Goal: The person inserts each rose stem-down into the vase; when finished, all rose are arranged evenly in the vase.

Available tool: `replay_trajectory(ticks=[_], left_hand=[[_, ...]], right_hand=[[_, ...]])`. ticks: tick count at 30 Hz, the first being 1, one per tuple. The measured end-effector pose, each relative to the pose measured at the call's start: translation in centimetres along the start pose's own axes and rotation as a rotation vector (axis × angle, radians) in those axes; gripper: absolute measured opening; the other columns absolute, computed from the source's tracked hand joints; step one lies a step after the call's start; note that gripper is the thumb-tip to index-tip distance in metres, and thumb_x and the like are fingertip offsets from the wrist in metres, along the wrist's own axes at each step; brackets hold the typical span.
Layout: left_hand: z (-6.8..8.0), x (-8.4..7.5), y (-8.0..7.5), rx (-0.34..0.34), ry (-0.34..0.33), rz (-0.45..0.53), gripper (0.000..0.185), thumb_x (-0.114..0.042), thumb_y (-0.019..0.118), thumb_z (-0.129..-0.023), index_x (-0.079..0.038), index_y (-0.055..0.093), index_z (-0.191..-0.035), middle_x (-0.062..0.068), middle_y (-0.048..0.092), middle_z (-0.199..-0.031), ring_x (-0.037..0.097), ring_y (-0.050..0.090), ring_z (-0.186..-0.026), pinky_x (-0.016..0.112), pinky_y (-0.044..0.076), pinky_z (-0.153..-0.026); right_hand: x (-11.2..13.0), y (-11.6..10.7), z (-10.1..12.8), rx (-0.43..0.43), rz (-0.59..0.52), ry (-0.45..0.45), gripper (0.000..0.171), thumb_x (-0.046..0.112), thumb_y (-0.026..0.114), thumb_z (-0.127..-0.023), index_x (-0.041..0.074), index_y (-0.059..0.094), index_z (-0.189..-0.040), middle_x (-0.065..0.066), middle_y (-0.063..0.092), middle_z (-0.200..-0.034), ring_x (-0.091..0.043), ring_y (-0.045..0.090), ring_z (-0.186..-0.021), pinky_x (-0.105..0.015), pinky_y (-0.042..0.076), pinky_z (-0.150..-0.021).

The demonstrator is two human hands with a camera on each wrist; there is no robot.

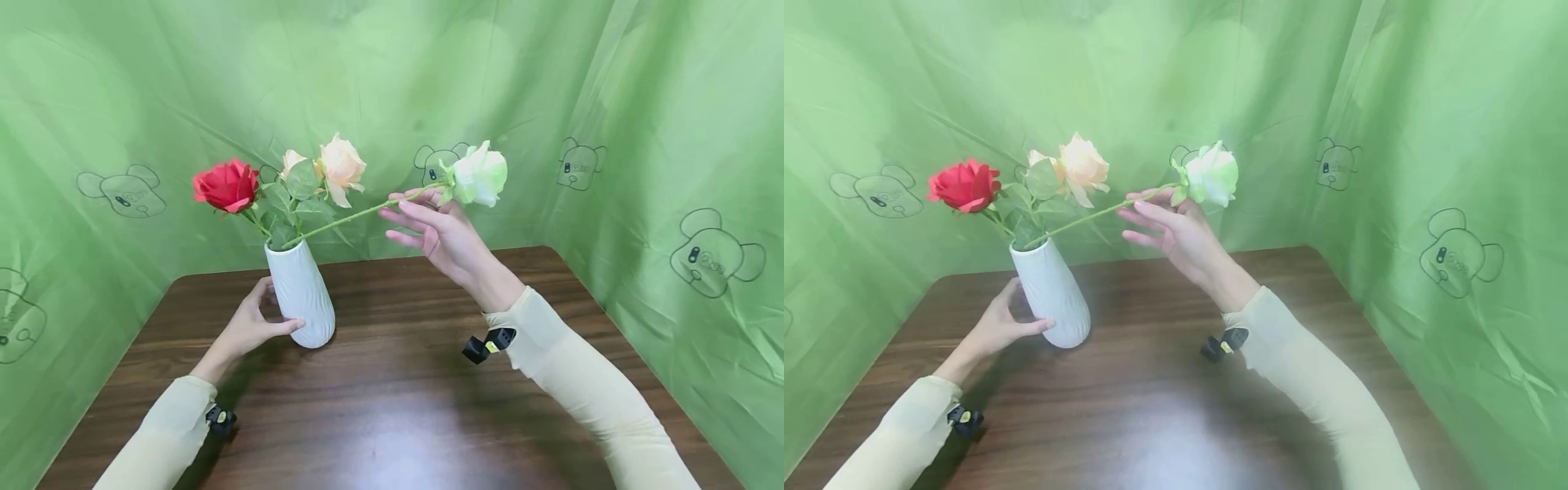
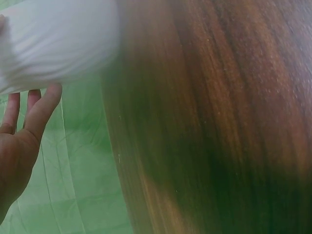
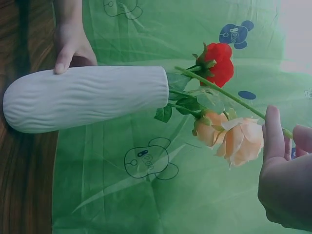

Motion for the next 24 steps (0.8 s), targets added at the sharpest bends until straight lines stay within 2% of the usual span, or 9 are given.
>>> replay_trajectory(ticks=[5,10,14,24], left_hand=[[-0.1,0.3,1.2,0.001,0.011,0.036,0.084,-0.005,0.093,-0.071,-0.013,0.046,-0.141,0.013,0.056,-0.123,0.036,0.052,-0.108,0.036,0.062,-0.084],[0.6,0.2,0.5,0.004,0.009,-0.001,0.084,-0.013,0.094,-0.073,-0.015,0.045,-0.142,0.011,0.057,-0.121,0.027,0.056,-0.105,0.032,0.062,-0.083],[0.9,-0.1,-0.2,0.012,0.006,-0.029,0.085,-0.014,0.093,-0.074,-0.014,0.044,-0.143,0.012,0.057,-0.121,0.025,0.057,-0.105,0.034,0.062,-0.084],[0.8,-0.8,0.0,-0.002,0.022,-0.043,0.085,-0.014,0.093,-0.074,-0.012,0.044,-0.143,0.012,0.058,-0.122,0.025,0.058,-0.104,0.032,0.062,-0.082]], right_hand=[[0.4,-0.5,0.3,-0.002,0.027,-0.026,0.011,-0.003,0.06,-0.099,0.005,0.068,-0.098,-0.014,0.065,-0.119,-0.033,0.065,-0.117,-0.046,0.06,-0.089],[-0.1,-0.2,0.0,0.022,0.038,-0.026,0.01,-0.002,0.061,-0.098,0.005,0.068,-0.098,-0.014,0.065,-0.121,-0.034,0.063,-0.119,-0.048,0.058,-0.091],[0.1,0.4,-0.2,0.033,0.09,-0.026,0.01,-0.001,0.061,-0.098,0.006,0.068,-0.101,-0.016,0.062,-0.126,-0.035,0.062,-0.121,-0.049,0.058,-0.093],[1.2,2.1,-0.8,0.06,0.168,-0.03,0.008,0.0,0.061,-0.098,0.005,0.067,-0.101,-0.016,0.062,-0.122,-0.036,0.062,-0.121,-0.053,0.056,-0.095]])
Point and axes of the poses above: each hand's wrist, its own z-axis away from the middle knuckle, its own y-axis out of the palm, x = y × z, the point moved 7 cm from there along -z, towards the middle knuckle
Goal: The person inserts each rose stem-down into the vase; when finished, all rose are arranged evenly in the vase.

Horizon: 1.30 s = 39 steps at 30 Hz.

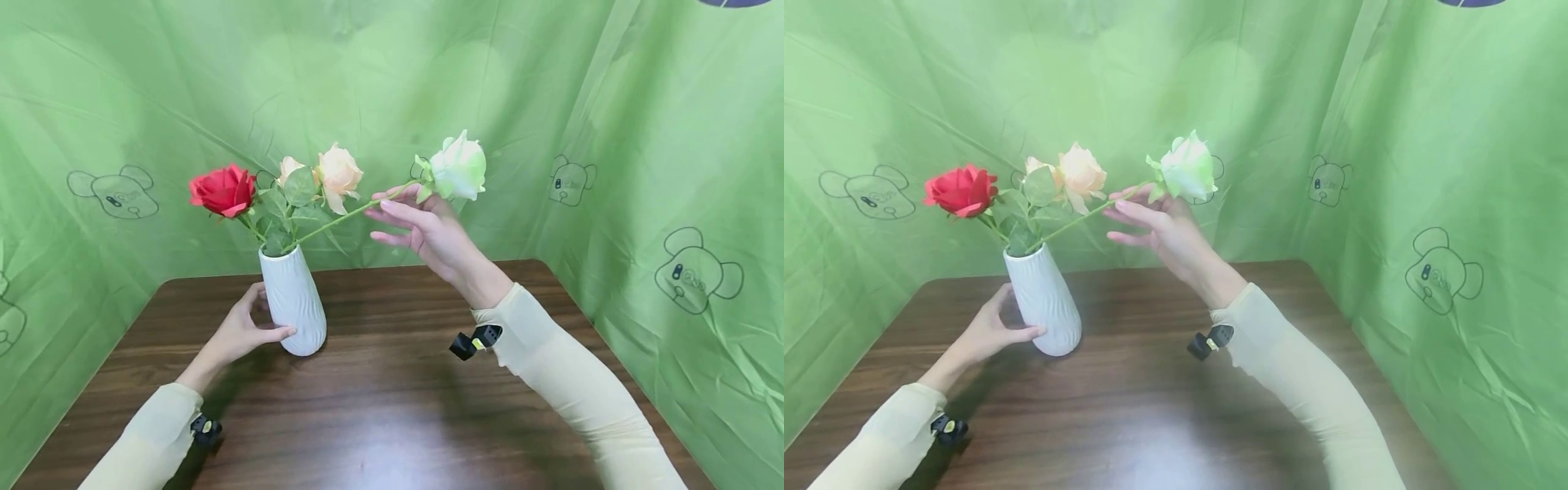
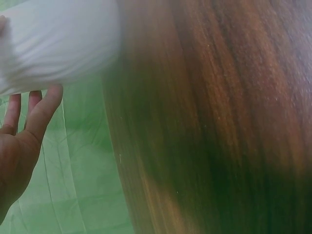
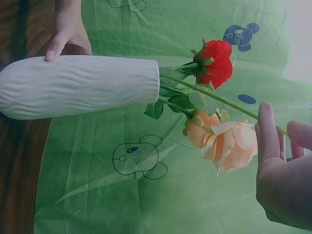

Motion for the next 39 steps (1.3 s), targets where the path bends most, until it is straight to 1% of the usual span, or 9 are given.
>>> replay_trajectory(ticks=[4,9,16,21,25,29,32,36,39], left_hand=[[0.1,0.1,0.1,-0.004,0.002,0.002,0.085,-0.013,0.094,-0.074,-0.013,0.044,-0.142,0.012,0.058,-0.122,0.027,0.059,-0.105,0.032,0.062,-0.082],[0.2,0.0,0.1,-0.006,0.006,0.013,0.085,-0.011,0.093,-0.074,-0.012,0.044,-0.143,0.012,0.058,-0.122,0.032,0.057,-0.106,0.033,0.062,-0.082],[0.2,-0.3,0.0,-0.001,0.017,-0.004,0.085,-0.012,0.093,-0.075,-0.01,0.043,-0.144,0.013,0.058,-0.123,0.025,0.059,-0.104,0.031,0.062,-0.082],[0.1,-0.4,0.0,0.002,0.031,0.007,0.084,-0.011,0.092,-0.075,-0.01,0.043,-0.143,0.014,0.058,-0.123,0.023,0.059,-0.104,0.032,0.062,-0.082],[0.0,-0.1,0.0,-0.003,0.013,0.017,0.084,-0.012,0.093,-0.074,-0.012,0.044,-0.142,0.012,0.058,-0.122,0.023,0.059,-0.104,0.032,0.062,-0.082],[-0.1,0.1,0.2,0.007,0.013,0.026,0.084,-0.012,0.093,-0.074,-0.012,0.045,-0.142,0.012,0.058,-0.123,0.028,0.059,-0.106,0.037,0.062,-0.084],[-0.1,0.2,0.3,0.016,0.014,0.026,0.084,-0.013,0.093,-0.074,-0.012,0.044,-0.143,0.012,0.058,-0.124,0.034,0.058,-0.108,0.038,0.062,-0.084],[0.0,0.2,0.2,0.003,0.013,0.014,0.085,-0.014,0.094,-0.073,-0.014,0.045,-0.143,0.011,0.058,-0.123,0.037,0.058,-0.107,0.036,0.062,-0.083],[0.0,0.1,0.0,-0.006,0.02,0.005,0.085,-0.014,0.094,-0.073,-0.014,0.045,-0.143,0.011,0.059,-0.123,0.036,0.058,-0.106,0.036,0.062,-0.083]], right_hand=[[0.0,0.5,-0.2,0.017,-0.004,0.005,0.009,0.0,0.06,-0.099,0.005,0.067,-0.1,-0.016,0.063,-0.121,-0.037,0.062,-0.12,-0.054,0.056,-0.094],[-0.3,1.2,-0.4,0.034,-0.029,0.008,0.008,0.006,0.059,-0.102,0.008,0.067,-0.1,-0.011,0.065,-0.117,-0.036,0.064,-0.118,-0.055,0.056,-0.093],[-1.3,2.3,-0.6,0.066,-0.02,0.029,0.013,0.009,0.057,-0.104,0.011,0.066,-0.095,-0.01,0.066,-0.116,-0.035,0.064,-0.119,-0.056,0.053,-0.097],[-1.9,2.5,-0.8,0.042,-0.057,0.034,0.013,0.011,0.057,-0.104,0.01,0.069,-0.099,-0.01,0.069,-0.111,-0.034,0.066,-0.116,-0.054,0.054,-0.097],[-2.4,2.9,-0.9,0.022,-0.1,0.042,0.013,0.01,0.058,-0.104,0.01,0.07,-0.098,-0.009,0.071,-0.107,-0.032,0.067,-0.113,-0.05,0.056,-0.094],[-2.7,3.3,-1.0,-0.003,-0.126,0.034,0.013,0.009,0.059,-0.103,0.011,0.069,-0.095,-0.009,0.072,-0.107,-0.033,0.069,-0.11,-0.048,0.057,-0.093],[-2.8,3.6,-1.1,-0.023,-0.135,0.02,0.008,0.008,0.061,-0.102,0.009,0.068,-0.098,-0.011,0.07,-0.107,-0.035,0.068,-0.111,-0.048,0.058,-0.092],[-3.1,4.3,-1.7,-0.011,-0.126,0.004,0.003,0.006,0.061,-0.102,0.007,0.064,-0.103,-0.013,0.067,-0.107,-0.037,0.067,-0.112,-0.05,0.058,-0.092],[-3.4,4.8,-2.0,0.008,-0.123,-0.001,0.003,0.004,0.059,-0.102,0.006,0.061,-0.103,-0.012,0.066,-0.105,-0.035,0.069,-0.108,-0.052,0.058,-0.091]])
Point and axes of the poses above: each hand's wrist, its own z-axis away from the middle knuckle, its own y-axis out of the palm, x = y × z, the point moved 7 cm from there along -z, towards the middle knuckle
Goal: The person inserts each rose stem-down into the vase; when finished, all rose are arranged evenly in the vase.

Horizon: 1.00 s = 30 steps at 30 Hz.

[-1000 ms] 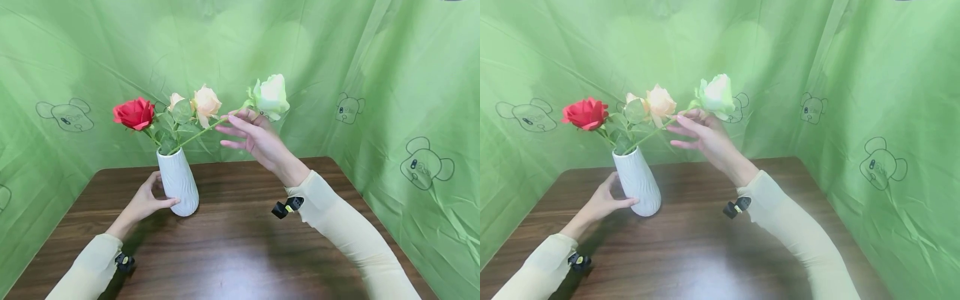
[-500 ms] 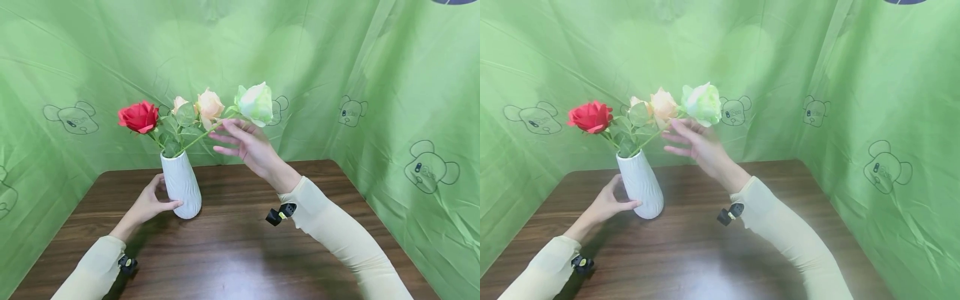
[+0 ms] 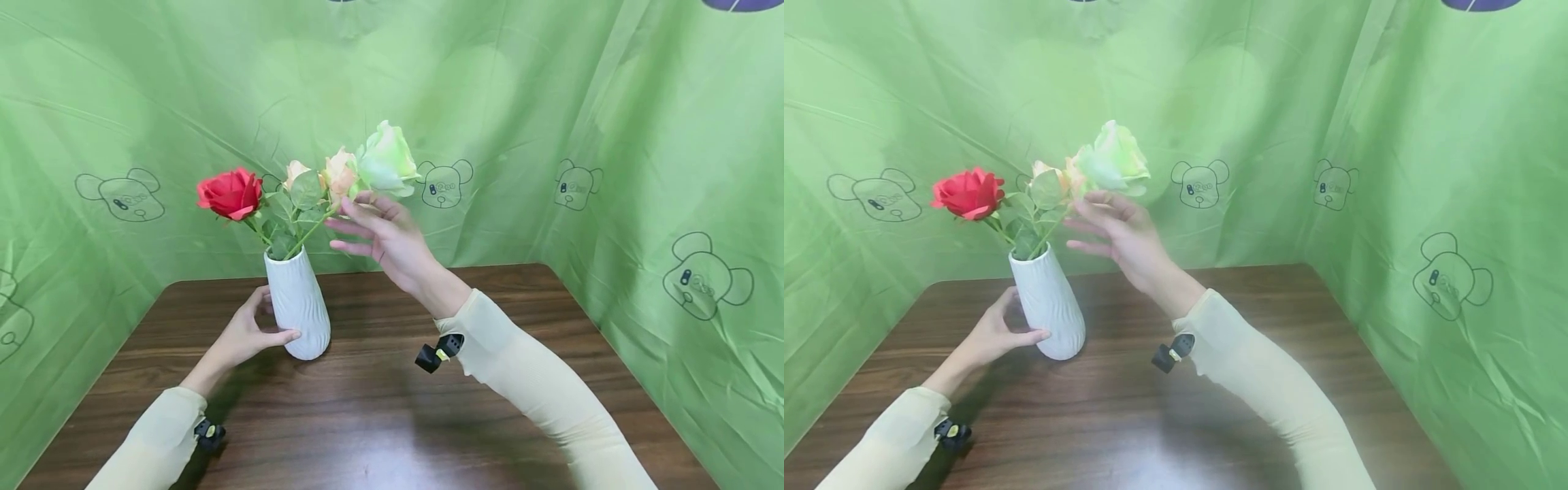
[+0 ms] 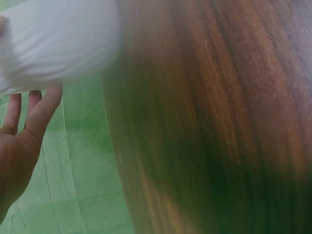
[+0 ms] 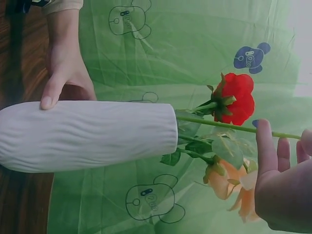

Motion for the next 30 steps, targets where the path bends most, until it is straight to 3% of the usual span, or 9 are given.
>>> replay_trajectory(ticks=[7,16,23,30], left_hand=[[0.0,-0.2,0.0,-0.004,-0.001,-0.025,0.086,-0.015,0.094,-0.073,-0.013,0.044,-0.143,0.01,0.059,-0.122,0.033,0.059,-0.105,0.038,0.062,-0.084],[0.0,0.0,0.1,0.002,0.003,0.005,0.085,-0.011,0.093,-0.074,-0.01,0.044,-0.143,0.014,0.058,-0.122,0.035,0.057,-0.106,0.036,0.062,-0.083],[0.2,-0.2,0.2,0.006,-0.009,0.02,0.086,-0.012,0.093,-0.074,-0.011,0.043,-0.144,0.012,0.057,-0.124,0.032,0.058,-0.106,0.041,0.062,-0.084],[0.3,-0.3,0.2,0.009,-0.013,0.02,0.086,-0.011,0.093,-0.074,-0.012,0.043,-0.144,0.012,0.057,-0.123,0.033,0.058,-0.106,0.039,0.062,-0.084]], right_hand=[[-1.1,0.4,-0.5,0.024,-0.001,0.023,0.005,0.002,0.061,-0.101,0.006,0.064,-0.102,-0.012,0.068,-0.104,-0.027,0.07,-0.099,-0.053,0.058,-0.092],[-3.1,0.6,-1.1,0.016,0.001,0.057,0.012,0.0,0.06,-0.101,0.005,0.069,-0.108,-0.011,0.07,-0.104,-0.027,0.07,-0.1,-0.052,0.057,-0.093],[-6.1,0.3,0.0,0.083,0.095,0.154,0.036,0.0,0.058,-0.102,-0.008,0.055,-0.137,-0.02,0.063,-0.132,-0.034,0.061,-0.123,-0.051,0.054,-0.099],[-8.2,-1.1,1.4,0.123,0.104,0.246,0.043,0.005,0.058,-0.103,-0.008,0.05,-0.142,-0.025,0.055,-0.142,-0.039,0.055,-0.13,-0.053,0.052,-0.1]])
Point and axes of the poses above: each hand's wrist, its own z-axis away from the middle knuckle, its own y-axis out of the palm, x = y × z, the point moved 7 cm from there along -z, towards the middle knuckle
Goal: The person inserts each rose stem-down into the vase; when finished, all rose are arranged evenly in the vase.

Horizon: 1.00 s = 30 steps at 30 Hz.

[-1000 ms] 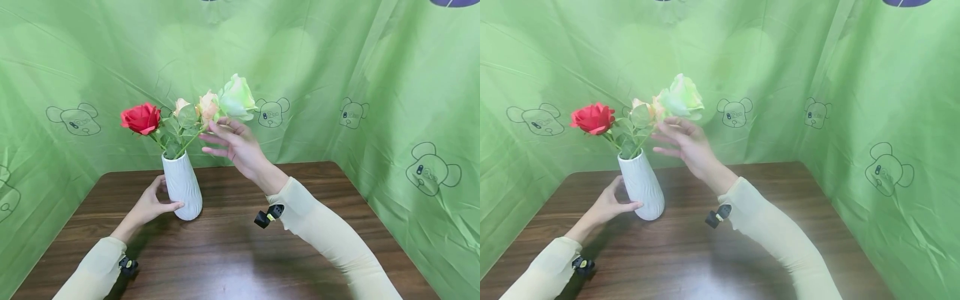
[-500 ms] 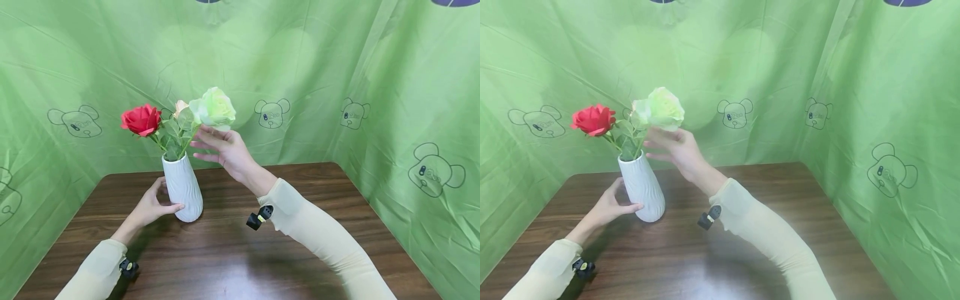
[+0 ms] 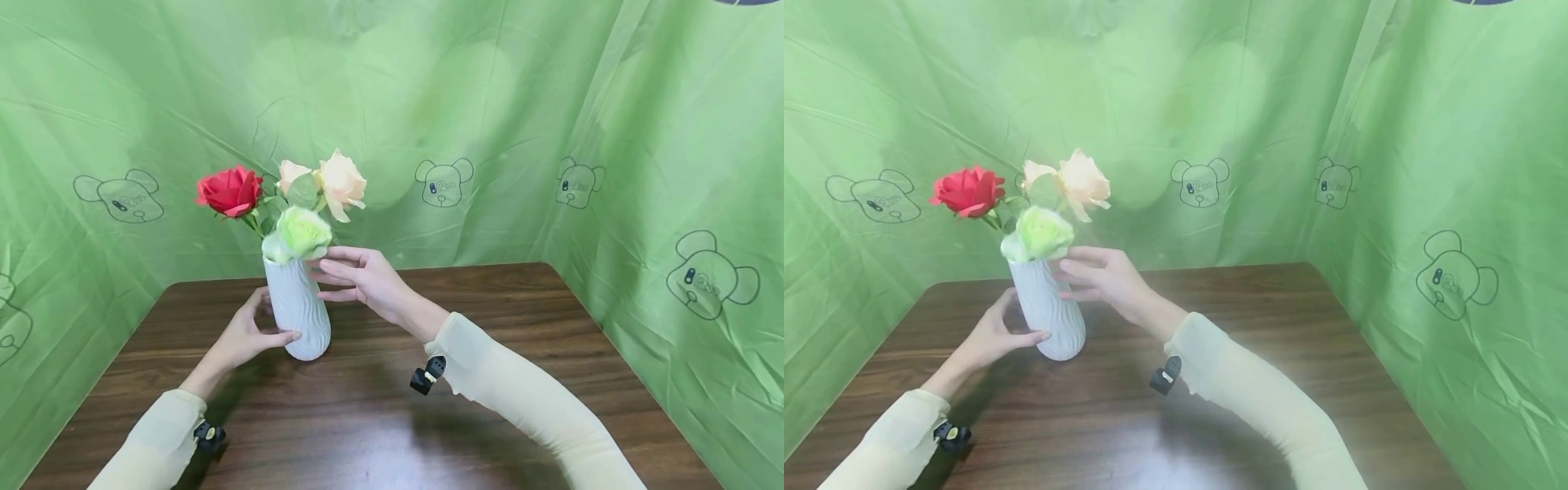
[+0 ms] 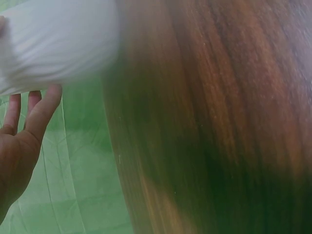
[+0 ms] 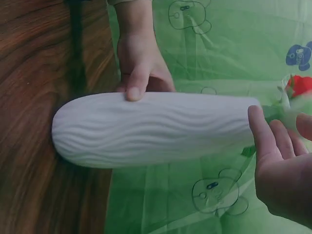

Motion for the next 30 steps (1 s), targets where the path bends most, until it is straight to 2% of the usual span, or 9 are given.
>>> replay_trajectory(ticks=[8,11,13,17,18,21,23,25,30], left_hand=[[-0.3,-0.6,-0.4,-0.016,0.011,-0.085,0.085,-0.017,0.093,-0.075,-0.012,0.044,-0.144,0.01,0.059,-0.12,0.024,0.056,-0.106,0.029,0.06,-0.084],[0.0,-1.7,-1.1,-0.025,0.04,-0.187,0.088,-0.02,0.093,-0.076,-0.014,0.043,-0.147,0.008,0.06,-0.124,0.024,0.057,-0.111,0.026,0.057,-0.088],[0.2,-2.8,-1.9,-0.041,0.064,-0.254,0.09,-0.022,0.092,-0.077,-0.017,0.041,-0.15,0.007,0.06,-0.129,0.026,0.058,-0.116,0.024,0.053,-0.091],[0.4,-5.3,-4.1,-0.073,0.1,-0.315,0.084,-0.02,0.089,-0.081,-0.018,0.043,-0.151,0.011,0.057,-0.138,0.033,0.057,-0.125,0.017,0.048,-0.097],[0.4,-5.8,-4.7,-0.078,0.105,-0.339,0.082,-0.021,0.088,-0.082,-0.018,0.044,-0.15,0.012,0.057,-0.14,0.034,0.055,-0.127,0.014,0.045,-0.098],[1.0,-7.5,-6.8,-0.114,0.124,-0.433,0.075,-0.025,0.085,-0.085,-0.017,0.048,-0.149,0.013,0.056,-0.141,0.034,0.052,-0.129,0.009,0.036,-0.101],[1.3,-8.6,-8.0,-0.145,0.161,-0.515,0.07,-0.026,0.082,-0.088,-0.018,0.049,-0.149,0.013,0.056,-0.142,0.035,0.051,-0.129,0.009,0.033,-0.102],[1.8,-9.7,-9.0,-0.191,0.215,-0.595,0.065,-0.024,0.079,-0.091,-0.018,0.05,-0.149,0.015,0.055,-0.143,0.036,0.049,-0.131,0.02,0.035,-0.109],[2.6,-11.0,-10.8,-0.285,0.297,-0.757,0.059,-0.024,0.073,-0.095,-0.02,0.051,-0.15,0.012,0.048,-0.153,0.033,0.038,-0.145,0.065,0.034,-0.113]], right_hand=[[0.4,-3.2,2.1,-0.049,0.033,0.015,0.038,0.006,0.06,-0.102,-0.007,0.055,-0.137,-0.022,0.062,-0.134,-0.034,0.061,-0.123,-0.055,0.051,-0.101],[1.8,-4.4,3.2,-0.072,0.163,-0.032,0.038,0.01,0.062,-0.102,-0.004,0.057,-0.137,-0.017,0.064,-0.134,-0.03,0.061,-0.125,-0.049,0.054,-0.1],[3.1,-5.2,4.1,-0.09,0.311,-0.079,0.039,0.013,0.064,-0.102,-0.001,0.059,-0.137,-0.013,0.064,-0.135,-0.026,0.061,-0.125,-0.043,0.054,-0.1],[6.4,-6.4,6.1,-0.145,0.781,-0.214,0.041,0.025,0.065,-0.102,0.009,0.06,-0.14,-0.003,0.061,-0.14,-0.016,0.061,-0.124,-0.031,0.054,-0.099],[7.3,-6.6,6.6,-0.156,0.905,-0.257,0.042,0.026,0.064,-0.102,0.01,0.06,-0.141,-0.003,0.059,-0.142,-0.016,0.059,-0.127,-0.029,0.058,-0.088],[9.3,-6.8,7.8,-0.182,1.226,-0.37,0.045,0.027,0.06,-0.104,0.012,0.054,-0.146,-0.004,0.051,-0.149,-0.02,0.044,-0.141,-0.034,0.047,-0.108],[10.2,-7.2,8.6,-0.201,1.405,-0.415,0.048,0.029,0.056,-0.106,0.011,0.048,-0.151,-0.006,0.043,-0.154,-0.025,0.025,-0.15,-0.043,0.029,-0.121],[10.7,-7.9,9.2,-0.219,1.549,-0.414,0.051,0.031,0.049,-0.108,0.01,0.04,-0.154,-0.008,0.036,-0.158,-0.03,0.013,-0.152,-0.052,-0.002,-0.123],[11.7,-10.9,10.7,-0.31,1.801,-0.31,0.056,0.037,0.036,-0.111,0.007,0.03,-0.158,-0.011,0.024,-0.163,-0.034,-0.002,-0.152,-0.059,-0.014,-0.119]])
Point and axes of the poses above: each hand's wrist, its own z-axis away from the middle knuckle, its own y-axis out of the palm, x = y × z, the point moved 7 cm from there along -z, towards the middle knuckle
